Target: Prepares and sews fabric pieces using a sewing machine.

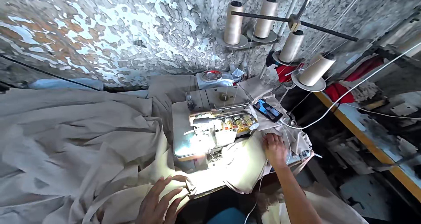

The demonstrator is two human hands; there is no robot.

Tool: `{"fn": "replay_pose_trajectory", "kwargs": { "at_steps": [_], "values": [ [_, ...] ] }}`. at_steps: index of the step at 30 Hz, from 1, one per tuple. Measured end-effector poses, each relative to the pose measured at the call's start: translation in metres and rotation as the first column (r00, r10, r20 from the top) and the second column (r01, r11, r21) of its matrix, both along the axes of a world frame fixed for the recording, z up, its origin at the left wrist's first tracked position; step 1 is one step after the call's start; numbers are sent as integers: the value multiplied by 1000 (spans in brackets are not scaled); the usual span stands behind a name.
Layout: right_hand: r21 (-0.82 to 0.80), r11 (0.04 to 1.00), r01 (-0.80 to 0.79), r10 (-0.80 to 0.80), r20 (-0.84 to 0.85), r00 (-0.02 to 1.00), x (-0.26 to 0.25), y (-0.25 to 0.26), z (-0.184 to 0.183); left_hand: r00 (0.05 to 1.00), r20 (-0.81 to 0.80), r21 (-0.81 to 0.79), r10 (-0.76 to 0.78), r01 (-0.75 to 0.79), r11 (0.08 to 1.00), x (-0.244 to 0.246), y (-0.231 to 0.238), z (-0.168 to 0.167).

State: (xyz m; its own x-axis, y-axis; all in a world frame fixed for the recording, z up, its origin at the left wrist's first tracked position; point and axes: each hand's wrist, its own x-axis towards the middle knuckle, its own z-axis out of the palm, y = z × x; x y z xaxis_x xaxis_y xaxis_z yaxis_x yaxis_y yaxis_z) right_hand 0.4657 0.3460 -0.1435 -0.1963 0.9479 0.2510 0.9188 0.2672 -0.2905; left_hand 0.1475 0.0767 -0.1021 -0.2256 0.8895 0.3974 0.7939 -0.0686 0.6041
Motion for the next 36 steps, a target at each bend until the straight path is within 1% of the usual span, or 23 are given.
{"fn": "replay_pose_trajectory", "kwargs": {
  "at_steps": [2,3,4,7,8,9,11,12,14,15,17,19,20,21,23,25,27,29,31,32,34,36],
  "values": [
    [159,987,-23,32,-57,998,-2,-7,-7,1000,-2,4,0,0,1000,0,-1,0],
    [176,984,-21,38,-93,995,-2,-10,-9,1000,-1,6,-3,3,1000,-1,-2,-1],
    [150,989,-10,29,-125,992,-1,-12,-7,1000,3,1,-8,8,1000,-1,-2,-1],
    [-38,997,65,-71,-188,980,1,-14,5,999,36,-7,-29,29,1000,0,-2,0],
    [-74,995,65,-80,-223,972,3,-14,9,997,55,-4,-45,46,999,0,-1,0],
    [-74,996,47,-66,-279,958,4,-17,12,995,73,3,-70,70,998,1,1,0],
    [-39,999,-38,18,-431,902,1,-30,24,983,124,32,-136,134,991,4,8,2],
    [-40,994,-99,65,-512,856,-3,-42,34,973,155,41,-170,166,985,6,13,4],
    [-24,966,-258,175,-673,718,-18,-73,56,933,276,32,-231,231,972,17,26,16],
    [-1,938,-345,235,-732,640,-26,-91,67,899,357,16,-255,267,963,24,34,24],
    [73,862,-502,345,-810,475,-42,-121,80,787,527,0,-320,377,926,36,48,35],
    [141,805,-577,402,-845,353,-57,-143,86,663,637,59,-393,467,882,45,58,41],
    [169,789,-591,414,-856,308,-63,-150,87,619,667,98,-414,478,873,49,60,43],
    [185,777,-601,419,-865,276,-67,-154,87,596,685,128,-418,466,876,52,59,46],
    [175,766,-618,402,-881,249,-72,-159,87,613,704,144,-360,372,917,57,52,51],
    [133,739,-660,386,-887,254,-74,-162,86,658,698,131,-282,269,954,56,46,53],
    [111,723,-682,379,-889,257,-80,-165,84,693,684,124,-229,199,972,52,42,52],
    [102,736,-669,353,-901,252,-87,-171,85,685,699,142,-203,145,979,51,39,51],
    [108,762,-639,317,-922,222,-97,-174,88,641,742,155,-195,119,981,50,40,51],
    [114,781,-615,298,-932,206,-101,-174,89,602,772,147,-203,142,979,49,40,51],
    [133,816,-563,281,-942,184,-105,-172,93,485,852,81,-196,248,965,46,40,52],
    [124,826,-550,268,-945,189,-103,-169,96,368,922,3,-123,309,951,47,38,53]
  ]
}}
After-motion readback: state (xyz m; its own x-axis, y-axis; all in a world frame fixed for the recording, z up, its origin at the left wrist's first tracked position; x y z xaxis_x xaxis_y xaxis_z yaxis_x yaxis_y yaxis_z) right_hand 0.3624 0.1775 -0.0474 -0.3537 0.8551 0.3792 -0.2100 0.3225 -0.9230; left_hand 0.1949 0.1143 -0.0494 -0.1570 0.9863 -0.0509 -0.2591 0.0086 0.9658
